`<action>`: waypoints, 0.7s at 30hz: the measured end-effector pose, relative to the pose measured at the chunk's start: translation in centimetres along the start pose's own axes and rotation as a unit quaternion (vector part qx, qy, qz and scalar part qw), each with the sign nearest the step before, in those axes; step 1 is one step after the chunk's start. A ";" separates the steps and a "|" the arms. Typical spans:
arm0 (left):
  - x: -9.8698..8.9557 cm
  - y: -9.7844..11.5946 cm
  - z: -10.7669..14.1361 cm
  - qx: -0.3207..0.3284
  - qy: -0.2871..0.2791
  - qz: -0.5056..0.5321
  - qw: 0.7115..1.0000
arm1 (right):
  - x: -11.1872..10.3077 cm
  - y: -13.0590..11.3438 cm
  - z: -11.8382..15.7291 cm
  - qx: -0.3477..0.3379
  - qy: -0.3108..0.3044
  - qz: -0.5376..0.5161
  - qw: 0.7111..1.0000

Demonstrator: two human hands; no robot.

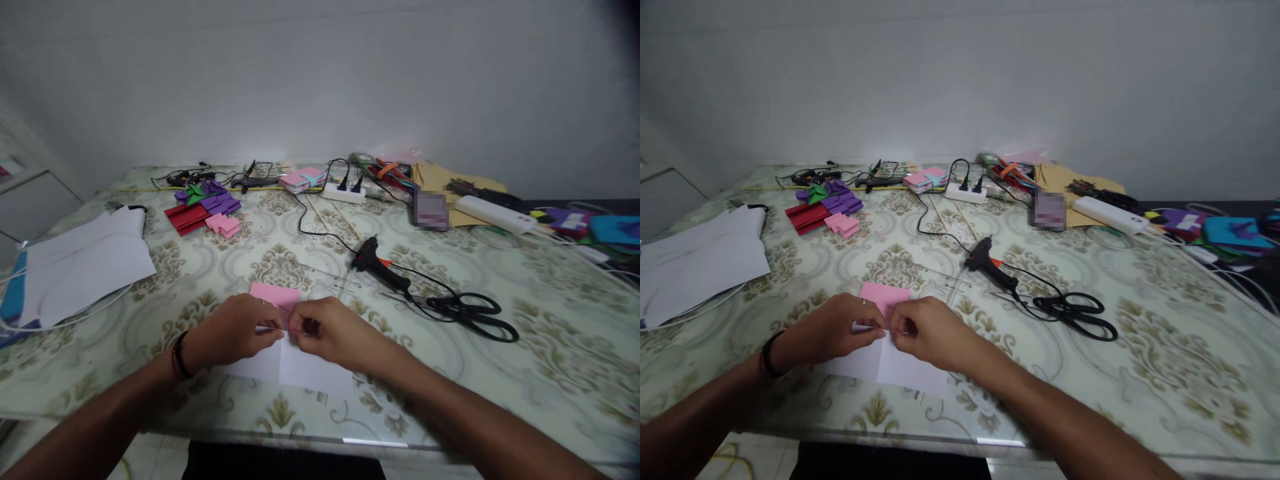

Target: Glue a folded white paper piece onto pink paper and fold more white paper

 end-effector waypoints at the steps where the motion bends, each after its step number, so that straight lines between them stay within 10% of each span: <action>1: 0.1 0.0 0.0 0.003 0.002 0.003 1.000 | 0.0 -0.1 0.0 -0.003 0.001 0.002 1.000; 21: -3.4 0.0 0.3 -0.011 0.034 0.065 0.997 | -2.6 1.2 0.0 0.022 0.004 -0.040 0.999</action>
Point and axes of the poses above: each hand's wrist, its own z-axis away from the middle knuckle, its own x-axis out of the palm, y = z × x, the point moved 5 cm from there along -z, towards the middle knuckle, and after that the axes turned 14 degrees about z, right-handed, at the moved point
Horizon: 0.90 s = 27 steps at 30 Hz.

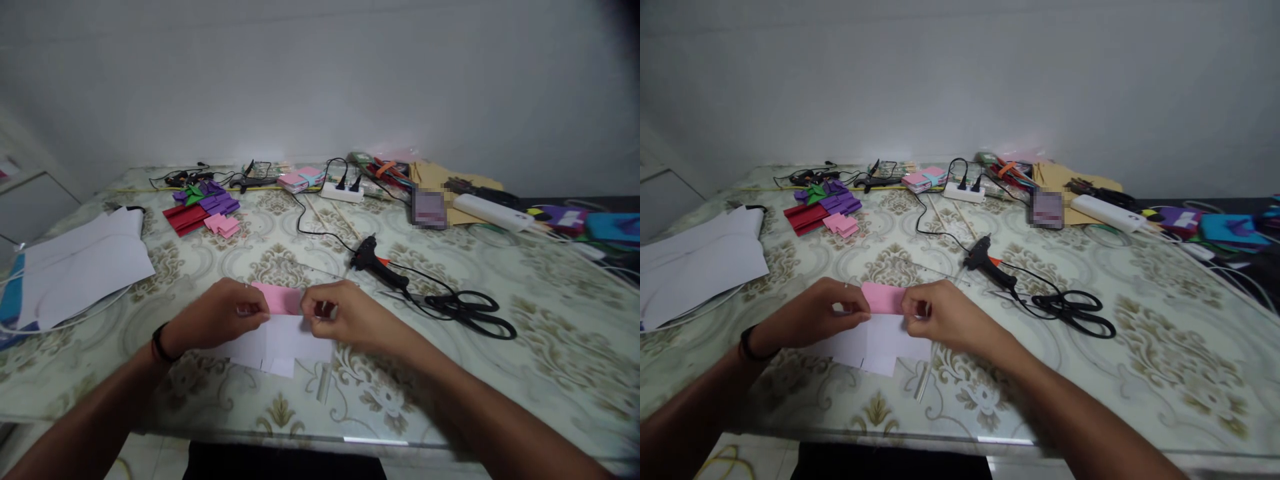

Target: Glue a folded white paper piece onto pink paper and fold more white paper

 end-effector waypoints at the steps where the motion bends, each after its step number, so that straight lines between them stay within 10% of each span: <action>1: -0.4 -0.2 0.0 -0.003 -0.003 0.005 1.000 | -0.3 0.2 0.0 0.004 -0.003 0.002 1.000; 12: -1.8 -1.2 0.2 -0.044 -0.038 -0.008 0.998 | -2.6 1.3 -0.1 0.011 0.059 0.053 0.997; 27: 0.1 -0.3 -0.2 -0.004 0.006 0.007 1.000 | 1.2 -0.2 -0.1 -0.011 0.016 0.002 1.000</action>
Point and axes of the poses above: each hand's wrist, its own z-axis away from the middle knuckle, its own x-axis out of the palm, y = z × x, the point moved 5 cm from there along -z, towards the middle knuckle, and after that the axes turned 14 degrees about z, right-handed, at the moved point
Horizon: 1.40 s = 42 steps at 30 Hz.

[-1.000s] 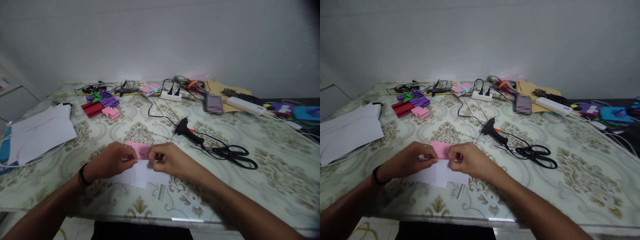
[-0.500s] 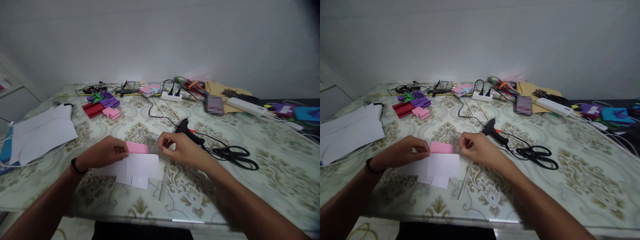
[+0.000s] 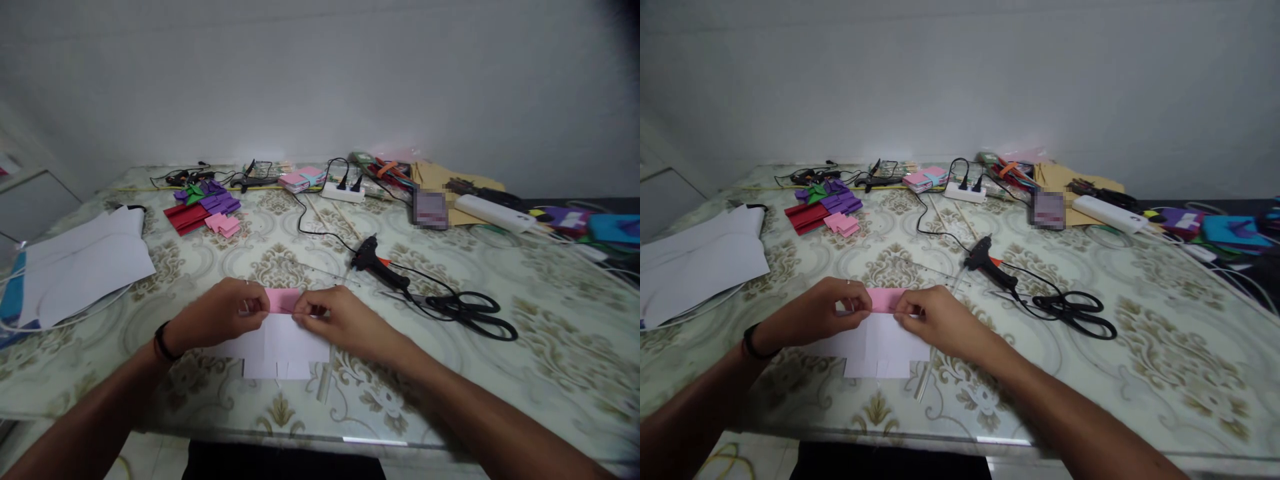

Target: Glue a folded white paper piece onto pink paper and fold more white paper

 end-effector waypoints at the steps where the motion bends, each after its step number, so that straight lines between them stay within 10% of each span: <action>1: 0.1 0.0 0.0 -0.001 -0.004 -0.004 1.000 | 0.1 0.0 0.0 -0.005 0.002 0.002 1.000; 17: -3.1 -1.3 0.0 -0.039 -0.024 -0.020 0.999 | -1.9 0.5 -0.1 0.000 0.036 0.004 0.999; 26: -8.1 -1.6 1.1 -0.057 0.110 0.047 0.991 | -3.7 1.8 -0.2 0.034 0.076 0.028 0.996; 38: -8.7 0.0 1.5 -0.008 0.255 0.030 0.966 | -3.8 2.2 -0.4 0.052 0.091 0.014 0.994; 42: -6.4 0.4 0.8 0.078 0.251 -0.066 0.963 | -3.2 1.9 -0.4 0.039 0.086 0.017 0.995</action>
Point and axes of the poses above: each hand's wrist, its own z-axis away from the middle knuckle, its own x-axis out of the palm, y = z × x, the point moved 5 cm from there along -z, towards the middle knuckle, and after that the axes turned 14 degrees about z, right-handed, at the moved point
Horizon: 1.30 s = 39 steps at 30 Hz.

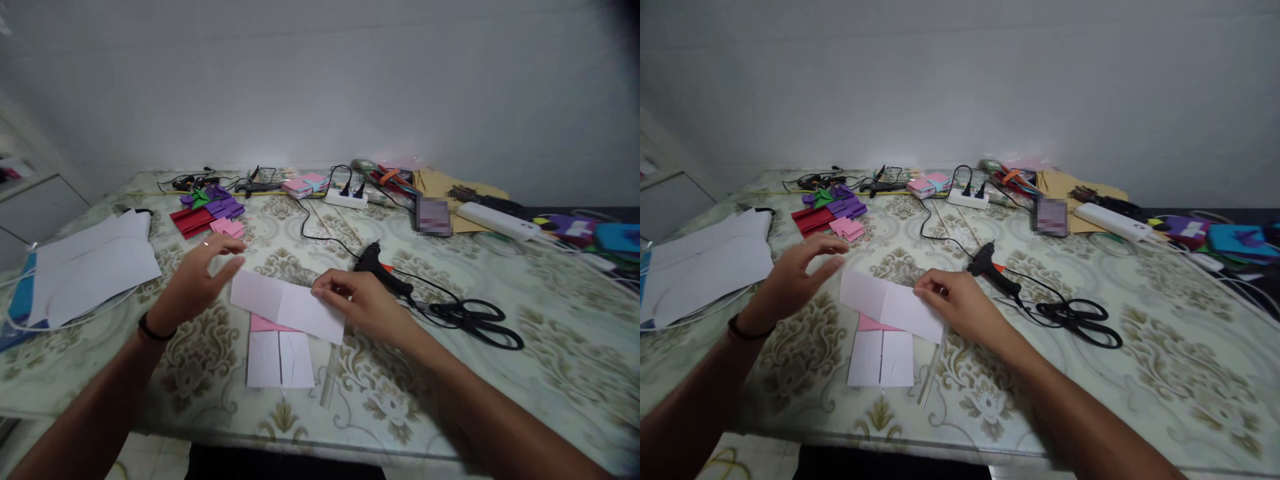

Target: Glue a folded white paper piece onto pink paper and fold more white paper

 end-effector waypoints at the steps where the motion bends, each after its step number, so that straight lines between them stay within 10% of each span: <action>1: 1.1 0.3 0.3 0.033 -0.033 -0.009 0.999 | 0.2 -0.2 0.0 -0.007 -0.003 0.002 1.000; 8: 6.5 0.8 2.2 0.088 -0.185 -0.051 0.977 | 0.9 -1.0 0.1 -0.030 -0.025 0.010 0.999; 17: 7.7 1.3 2.9 0.092 -0.171 -0.108 0.975 | 2.3 -2.4 1.0 -0.120 0.003 0.247 0.962; 29: 7.3 4.0 3.3 0.194 -0.126 -0.107 0.967 | 2.1 -4.4 2.2 -0.193 0.094 0.250 0.944; 39: 3.7 4.1 2.2 0.146 -0.086 -0.058 0.984 | -1.5 -2.7 1.2 -0.078 0.075 0.021 0.994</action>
Point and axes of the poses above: each hand's wrist, its own z-axis away from the middle knuckle, its own x-axis out of the palm, y = z × x, the point moved 5 cm from there along -z, towards the middle knuckle, and after that the axes turned 14 degrees about z, right-handed, at the moved point
